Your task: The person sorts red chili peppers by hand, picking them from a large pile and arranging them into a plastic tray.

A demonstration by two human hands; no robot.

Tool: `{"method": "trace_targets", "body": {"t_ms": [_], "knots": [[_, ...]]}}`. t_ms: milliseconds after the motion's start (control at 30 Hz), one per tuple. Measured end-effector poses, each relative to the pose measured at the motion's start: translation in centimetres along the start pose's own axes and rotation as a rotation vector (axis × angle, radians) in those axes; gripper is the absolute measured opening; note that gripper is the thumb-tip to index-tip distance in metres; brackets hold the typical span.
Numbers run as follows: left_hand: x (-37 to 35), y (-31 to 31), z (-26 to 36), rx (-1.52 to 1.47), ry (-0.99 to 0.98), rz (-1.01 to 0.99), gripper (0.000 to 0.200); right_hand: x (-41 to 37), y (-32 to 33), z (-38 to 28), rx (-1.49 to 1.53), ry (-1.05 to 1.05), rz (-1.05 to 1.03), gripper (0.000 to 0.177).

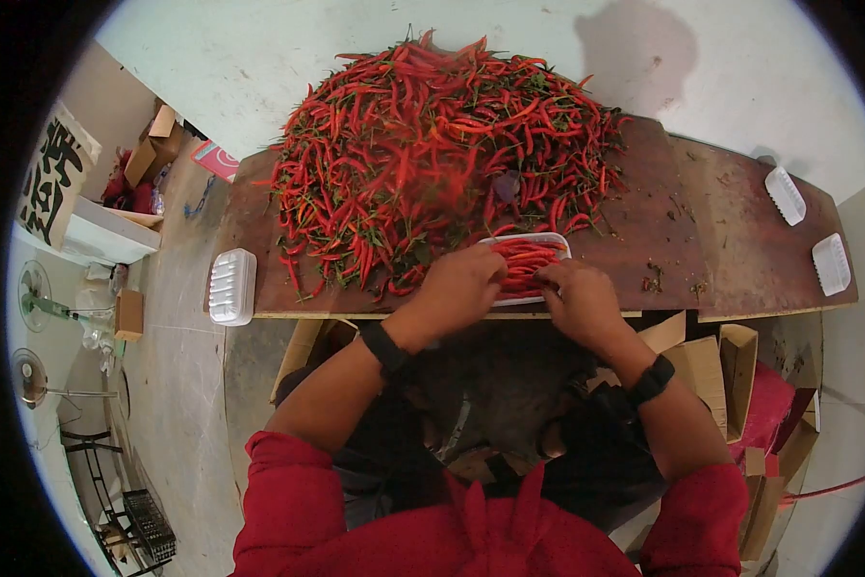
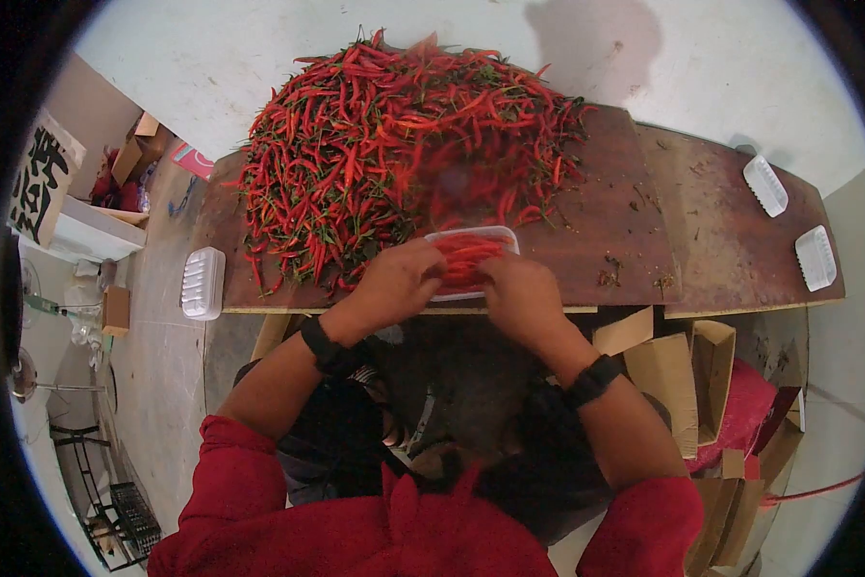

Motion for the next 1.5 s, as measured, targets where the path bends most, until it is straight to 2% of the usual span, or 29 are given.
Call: {"method": "trace_targets", "body": {"t_ms": [233,500,600,800,867,900,967,1100,1167,1367,1500], "knots": [[0.1,-0.6,-0.4,-0.012,-0.002,0.009,0.013,0.1,-0.5,0.4,0.017,0.031,0.015,0.022],[0.1,-0.9,-0.5,-0.012,0.018,0.019,0.012,0.2,-0.2,-0.1,-0.009,-0.006,-0.08,0.02],[0.1,-0.7,-0.6,0.007,0.026,0.006,0.013,0.2,0.0,-0.3,0.036,0.03,-0.016,0.021],[-0.1,2.0,-1.4,0.06,0.076,0.064,0.011,0.2,0.8,-0.5,0.067,0.025,0.026,0.021],[-0.4,3.6,-2.8,0.128,0.055,0.199,0.01,0.1,0.7,-0.2,0.069,0.023,0.058,0.02],[-0.8,4.3,-3.6,0.128,0.055,0.201,0.01,0.0,0.7,0.0,0.073,0.017,0.09,0.02],[-1.5,5.7,-5.2,0.288,0.183,0.201,0.01,0.1,1.1,-0.3,0.087,0.024,0.107,0.02],[-2.7,7.1,-6.2,0.389,0.286,0.184,0.014,0.3,1.6,-0.8,0.115,-0.031,0.065,0.019],[-2.9,6.7,-6.7,0.439,0.447,0.1,0.016,0.4,1.4,-0.8,0.097,-0.023,0.056,0.019],[-3.1,5.4,-8.2,0.462,0.53,0.047,0.02,-0.1,1.0,-1.0,0.042,0.0,0.075,0.02],[-3.1,6.6,-7.9,0.459,0.515,0.147,0.018,-0.3,1.0,-0.8,-0.001,0.007,0.07,0.02]]}}
Point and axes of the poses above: each hand's wrist, its own x-axis towards the middle knuckle, its own y-axis out of the back of the hand, z = x × y, the point moved 2 cm from there along x, towards the middle knuckle, and after that the axes turned 1 degree about -x, right-handed, at the moved point
